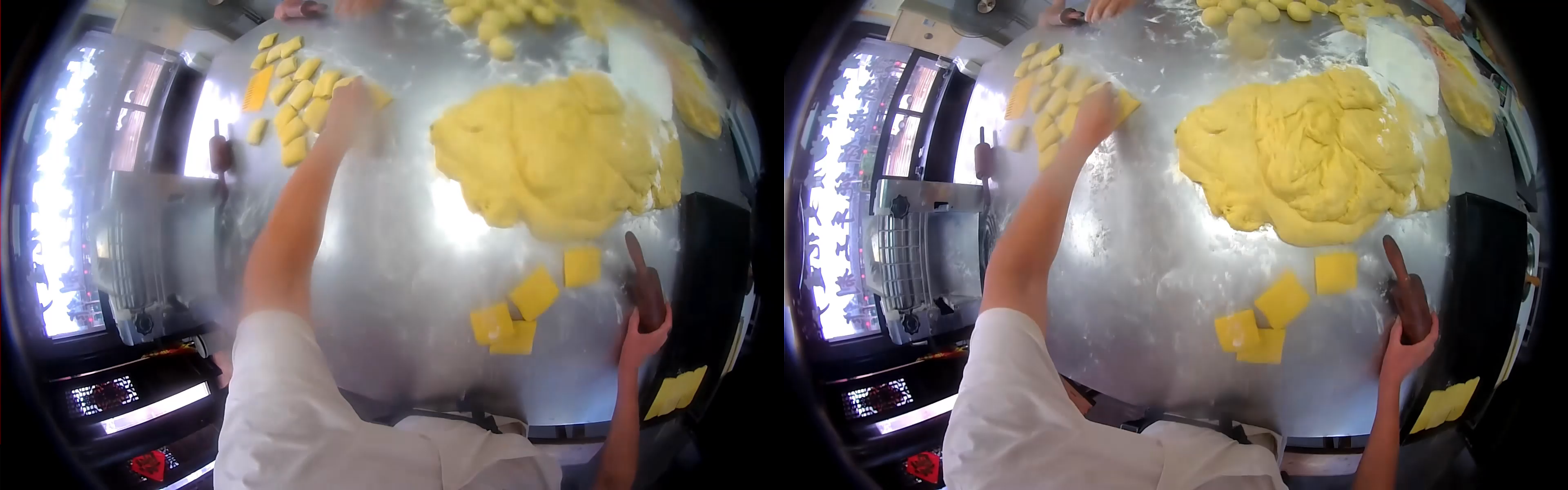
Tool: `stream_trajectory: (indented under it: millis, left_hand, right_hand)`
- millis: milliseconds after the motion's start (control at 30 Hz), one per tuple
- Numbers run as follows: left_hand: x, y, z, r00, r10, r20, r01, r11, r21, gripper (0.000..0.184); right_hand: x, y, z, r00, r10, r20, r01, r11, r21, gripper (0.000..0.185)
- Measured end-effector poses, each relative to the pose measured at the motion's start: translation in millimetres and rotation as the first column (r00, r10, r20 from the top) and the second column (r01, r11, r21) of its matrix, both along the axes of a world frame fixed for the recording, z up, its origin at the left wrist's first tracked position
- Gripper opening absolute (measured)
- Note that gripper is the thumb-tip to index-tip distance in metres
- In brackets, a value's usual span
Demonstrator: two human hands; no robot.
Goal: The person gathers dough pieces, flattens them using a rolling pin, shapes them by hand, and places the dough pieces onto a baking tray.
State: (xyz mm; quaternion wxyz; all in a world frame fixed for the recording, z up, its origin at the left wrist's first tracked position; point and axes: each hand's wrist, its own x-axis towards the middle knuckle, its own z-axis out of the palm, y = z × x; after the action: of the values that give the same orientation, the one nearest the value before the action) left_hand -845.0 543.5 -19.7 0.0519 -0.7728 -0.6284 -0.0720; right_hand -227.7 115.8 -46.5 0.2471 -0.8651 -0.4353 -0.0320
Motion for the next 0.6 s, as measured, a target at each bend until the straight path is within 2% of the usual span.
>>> stream_trajectory:
  millis: [33,133,233,333,433,533,600]
  left_hand:
    - [-2,13,0,0.993,-0.005,-0.119,-0.007,0.995,-0.097,0.038]
    - [1,34,-8,0.974,0.118,-0.193,-0.137,0.986,-0.092,0.036]
    - [-9,35,0,0.976,0.217,0.007,-0.212,0.959,-0.187,0.037]
    - [-10,27,17,0.969,0.215,0.120,-0.175,0.943,-0.282,0.044]
    - [11,-26,28,0.926,0.170,0.337,-0.129,0.982,-0.140,0.045]
    - [31,-91,37,0.906,0.172,0.386,-0.168,0.985,-0.045,0.045]
    - [26,-127,31,0.832,0.050,0.552,-0.057,0.998,-0.004,0.041]
  right_hand:
    - [0,0,0,1.000,-0.016,0.001,0.016,1.000,-0.010,0.076]
    - [1,-1,-3,0.998,-0.059,0.003,0.059,0.997,-0.042,0.075]
    - [3,-2,-4,1.000,0.004,0.023,-0.004,1.000,-0.011,0.075]
    - [3,-2,-1,1.000,-0.001,0.030,0.002,1.000,-0.028,0.074]
    - [1,-2,-2,1.000,0.003,-0.001,-0.003,1.000,-0.007,0.073]
    - [-4,1,4,0.999,-0.038,0.008,0.038,0.998,-0.051,0.076]
    - [0,0,1,0.999,0.032,0.027,-0.032,0.999,0.007,0.078]
